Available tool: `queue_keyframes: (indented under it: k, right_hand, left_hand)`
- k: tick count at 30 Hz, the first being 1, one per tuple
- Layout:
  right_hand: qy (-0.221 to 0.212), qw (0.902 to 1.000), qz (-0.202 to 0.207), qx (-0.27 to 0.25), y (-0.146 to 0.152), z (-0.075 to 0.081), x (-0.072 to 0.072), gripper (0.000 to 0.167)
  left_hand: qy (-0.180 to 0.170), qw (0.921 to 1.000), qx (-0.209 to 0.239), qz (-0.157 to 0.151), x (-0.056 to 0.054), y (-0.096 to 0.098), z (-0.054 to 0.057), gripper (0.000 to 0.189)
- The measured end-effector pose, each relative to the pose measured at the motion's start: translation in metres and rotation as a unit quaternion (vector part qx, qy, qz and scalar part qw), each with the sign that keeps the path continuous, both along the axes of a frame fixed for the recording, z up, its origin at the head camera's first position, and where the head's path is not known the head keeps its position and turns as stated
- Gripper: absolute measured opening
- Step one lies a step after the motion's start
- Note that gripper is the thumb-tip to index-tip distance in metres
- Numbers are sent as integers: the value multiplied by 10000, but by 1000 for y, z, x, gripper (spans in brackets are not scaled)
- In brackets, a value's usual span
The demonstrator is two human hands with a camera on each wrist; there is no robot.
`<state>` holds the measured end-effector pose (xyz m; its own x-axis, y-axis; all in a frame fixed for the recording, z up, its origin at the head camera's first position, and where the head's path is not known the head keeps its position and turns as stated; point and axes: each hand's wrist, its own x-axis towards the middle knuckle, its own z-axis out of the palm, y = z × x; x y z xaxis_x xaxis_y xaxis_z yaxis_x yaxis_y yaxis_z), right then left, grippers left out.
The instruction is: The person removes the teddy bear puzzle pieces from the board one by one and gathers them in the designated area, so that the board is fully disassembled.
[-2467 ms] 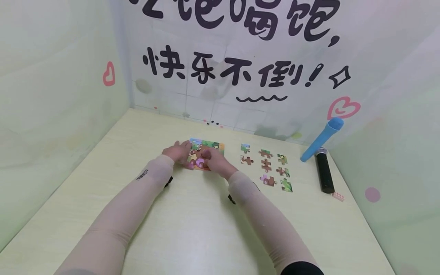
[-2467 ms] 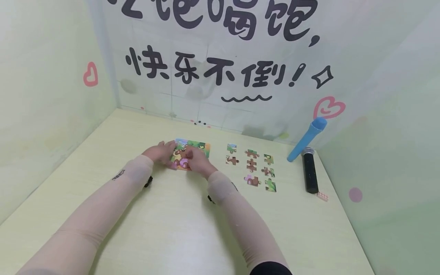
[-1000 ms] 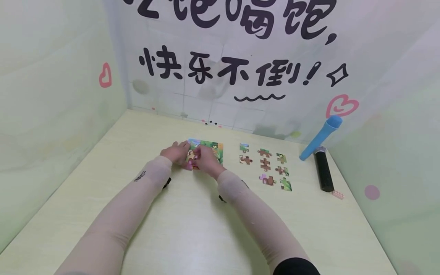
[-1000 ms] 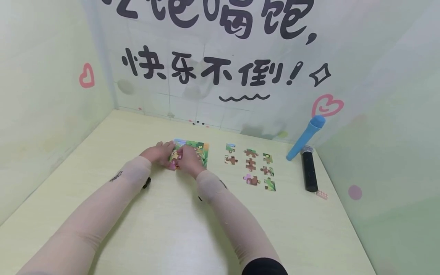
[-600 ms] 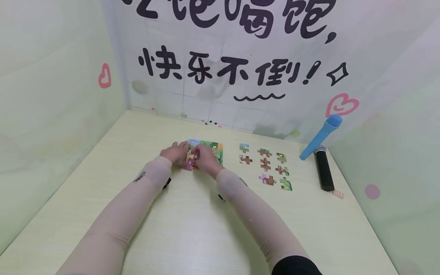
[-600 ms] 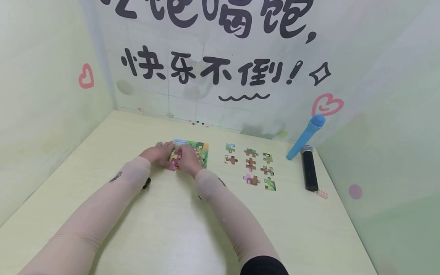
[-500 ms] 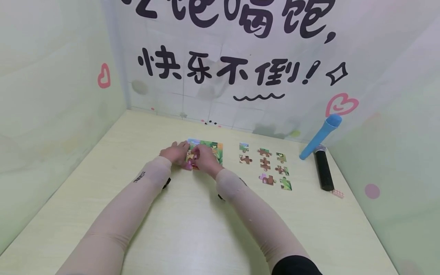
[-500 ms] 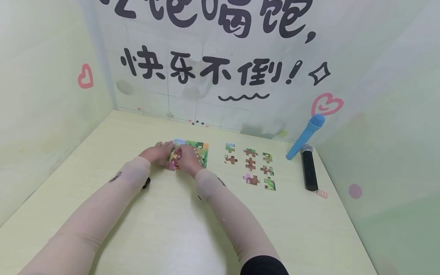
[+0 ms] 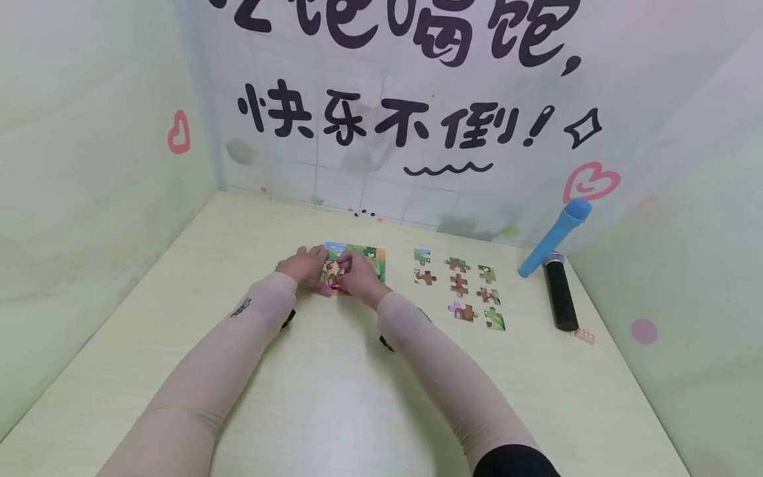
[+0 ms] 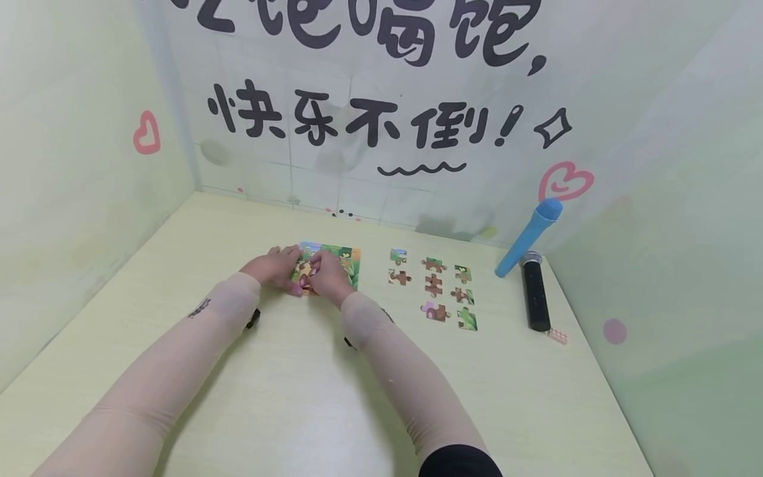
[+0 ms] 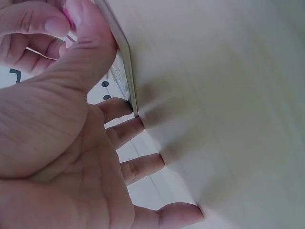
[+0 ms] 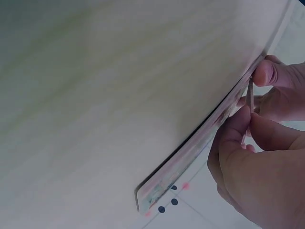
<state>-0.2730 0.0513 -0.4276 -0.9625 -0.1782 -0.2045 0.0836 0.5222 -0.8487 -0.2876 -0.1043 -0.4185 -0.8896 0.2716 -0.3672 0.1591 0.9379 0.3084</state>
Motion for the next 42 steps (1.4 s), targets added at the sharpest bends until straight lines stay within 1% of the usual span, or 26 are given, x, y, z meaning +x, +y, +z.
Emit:
queue_keyframes:
  k: [5,10,14,21,24,29,33,35,42]
  right_hand:
    - [-90,9997,-189,-85,1,5,0,52]
    - [-218,9976,-358,-548,4,10,0,59]
    - [-357,9956,-467,-732,8,13,1,61]
    - [-393,9978,-420,-326,17,18,1,57]
    - [-411,9977,-387,-379,20,20,1,55]
    - [-491,9963,-241,-669,26,21,2,54]
    - [-511,9961,-166,-705,34,20,1,53]
    - [-526,9963,-169,-662,39,18,0,54]
    - [-589,9952,-165,-770,54,16,0,54]
  left_hand:
    - [6,10000,-17,14,0,0,0,108]
    - [-18,10000,0,42,0,0,1,110]
    - [-86,9999,24,60,2,1,3,111]
    - [-111,9999,55,44,6,1,7,110]
    - [-132,9999,97,53,7,1,9,109]
    - [-120,9999,115,7,7,0,9,108]
    - [-77,9999,111,-8,6,-1,8,106]
    - [-83,9999,94,-19,6,-1,7,106]
    - [-143,9998,107,-20,4,1,6,107]
